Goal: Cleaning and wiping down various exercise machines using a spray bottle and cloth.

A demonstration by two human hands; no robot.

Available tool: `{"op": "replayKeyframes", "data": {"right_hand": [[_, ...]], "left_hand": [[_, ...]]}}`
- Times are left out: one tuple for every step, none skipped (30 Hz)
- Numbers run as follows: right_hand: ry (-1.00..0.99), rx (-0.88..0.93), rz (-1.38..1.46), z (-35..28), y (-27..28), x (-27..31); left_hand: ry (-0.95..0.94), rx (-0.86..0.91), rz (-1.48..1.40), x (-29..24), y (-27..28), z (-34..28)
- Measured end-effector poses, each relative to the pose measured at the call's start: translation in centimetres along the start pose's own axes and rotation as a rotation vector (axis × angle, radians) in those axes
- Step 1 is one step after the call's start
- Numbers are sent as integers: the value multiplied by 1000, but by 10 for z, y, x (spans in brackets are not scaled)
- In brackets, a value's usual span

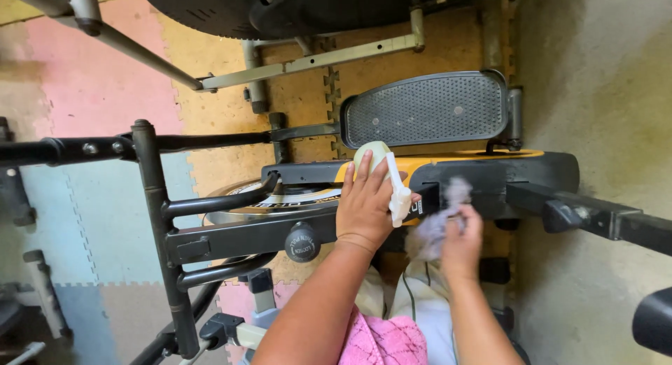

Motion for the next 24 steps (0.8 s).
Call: {"op": "replayKeyframes", "data": {"right_hand": [[3, 3, 0, 7, 1, 18], [-74, -47, 281, 11, 6, 30], [-153, -99, 561, 14, 9, 40], [-159, -96, 559, 11, 3, 44], [-208, -3, 408, 8, -7, 47], [-245, 84, 259, 10, -18, 51], [-242, 82, 258, -1, -29, 54], [23, -32, -38, -11, -33, 73], [289, -145, -334, -26, -43, 94], [286, -142, -341, -35, -37, 104], [310, -92, -273, -44, -35, 116], [338, -44, -200, -50, -35, 129], [339, -43, -201, -48, -32, 126], [398, -4, -163, -47, -32, 126], [458, 35, -125, -47, -33, 126], [462, 35, -124, -37, -30, 108], [470, 20, -172, -26, -27, 90], [481, 12, -219, -16, -24, 72], [488, 19, -216, -8, -23, 67], [378, -10, -239, -2, -17, 55], [269, -39, -262, 3, -11, 43], [274, -33, -263, 6, -12, 41], [281, -19, -254, 9, -14, 39], [293, 8, -246, 11, -15, 38]], "left_hand": [[3, -3, 2, 1, 1, 2], [6, -1, -10, 0, 2, 1], [9, 2, -22, 0, 3, 1], [14, 7, -23, 0, 3, -1], [15, 8, -30, 0, 4, -2], [10, 1, -38, 0, 5, 1], [8, -2, -39, 1, 4, 1], [4, 9, -26, 1, 3, 1], [-1, 20, -13, 1, 2, 1], [2, 24, -20, 1, 1, 0], [6, 23, -9, 1, -1, -2], [8, 17, 7, 3, -1, -1], [9, 16, 6, 2, -1, 0], [9, 13, -7, 2, 1, 0], [9, 10, -19, 2, 3, -1], [9, 6, -18, 1, 3, 0], [15, 19, -23, 1, 3, 1], [28, 31, -26, 1, 3, 0], [36, 25, -22, 2, 7, 3], [42, 36, -47, 0, 9, 3], [48, 47, -73, 0, 12, 3], [54, 43, -72, 2, 8, 3], [31, 34, -77, 3, 5, 2], [20, 23, -80, 4, 3, -2]]}}
Point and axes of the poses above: each hand's wrist, its own z-axis towards the middle knuckle, its own y-axis out of the back of the hand, x = y × z, the point moved 6 cm from there along z, towards the middle knuckle, and after that the axes turned 4 degrees about x, right-handed, at the moved point
